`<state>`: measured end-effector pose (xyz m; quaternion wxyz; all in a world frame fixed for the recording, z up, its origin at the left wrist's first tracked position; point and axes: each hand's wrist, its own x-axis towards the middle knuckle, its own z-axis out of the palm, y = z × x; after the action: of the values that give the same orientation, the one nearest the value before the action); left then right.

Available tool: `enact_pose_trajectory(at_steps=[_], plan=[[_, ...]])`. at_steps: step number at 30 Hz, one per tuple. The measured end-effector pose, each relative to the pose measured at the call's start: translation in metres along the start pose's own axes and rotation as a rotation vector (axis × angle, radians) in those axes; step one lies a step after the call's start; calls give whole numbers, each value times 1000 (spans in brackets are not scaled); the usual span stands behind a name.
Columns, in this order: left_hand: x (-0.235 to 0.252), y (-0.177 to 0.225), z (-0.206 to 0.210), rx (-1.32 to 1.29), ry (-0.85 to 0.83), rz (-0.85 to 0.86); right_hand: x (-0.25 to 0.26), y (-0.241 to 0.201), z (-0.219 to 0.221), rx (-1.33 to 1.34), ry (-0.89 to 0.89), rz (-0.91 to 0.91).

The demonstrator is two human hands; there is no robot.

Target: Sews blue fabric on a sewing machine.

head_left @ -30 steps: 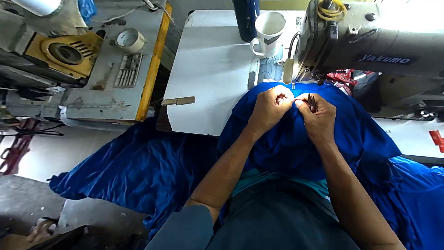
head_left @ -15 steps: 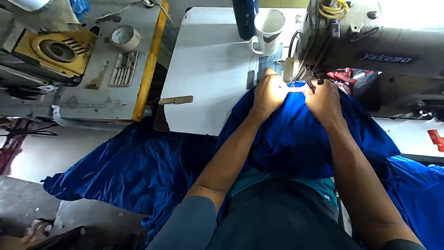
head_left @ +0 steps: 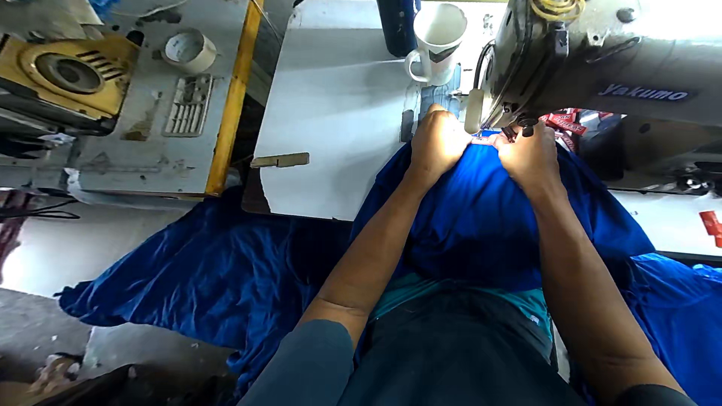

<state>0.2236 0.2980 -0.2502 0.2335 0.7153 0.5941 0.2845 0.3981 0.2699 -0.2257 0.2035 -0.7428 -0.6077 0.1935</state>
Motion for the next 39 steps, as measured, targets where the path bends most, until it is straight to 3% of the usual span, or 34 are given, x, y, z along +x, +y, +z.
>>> enact_pose_trajectory(at_steps=[8,15,39], plan=[[1,7,-5,23,0,-56,-5,-6,3,-57,36,-4],[1,0,1,-14,65,-5,-7,-9,5,-75,43,13],[8,6,-3,60,-3,-36,-12,-18,4,-104,82,66]])
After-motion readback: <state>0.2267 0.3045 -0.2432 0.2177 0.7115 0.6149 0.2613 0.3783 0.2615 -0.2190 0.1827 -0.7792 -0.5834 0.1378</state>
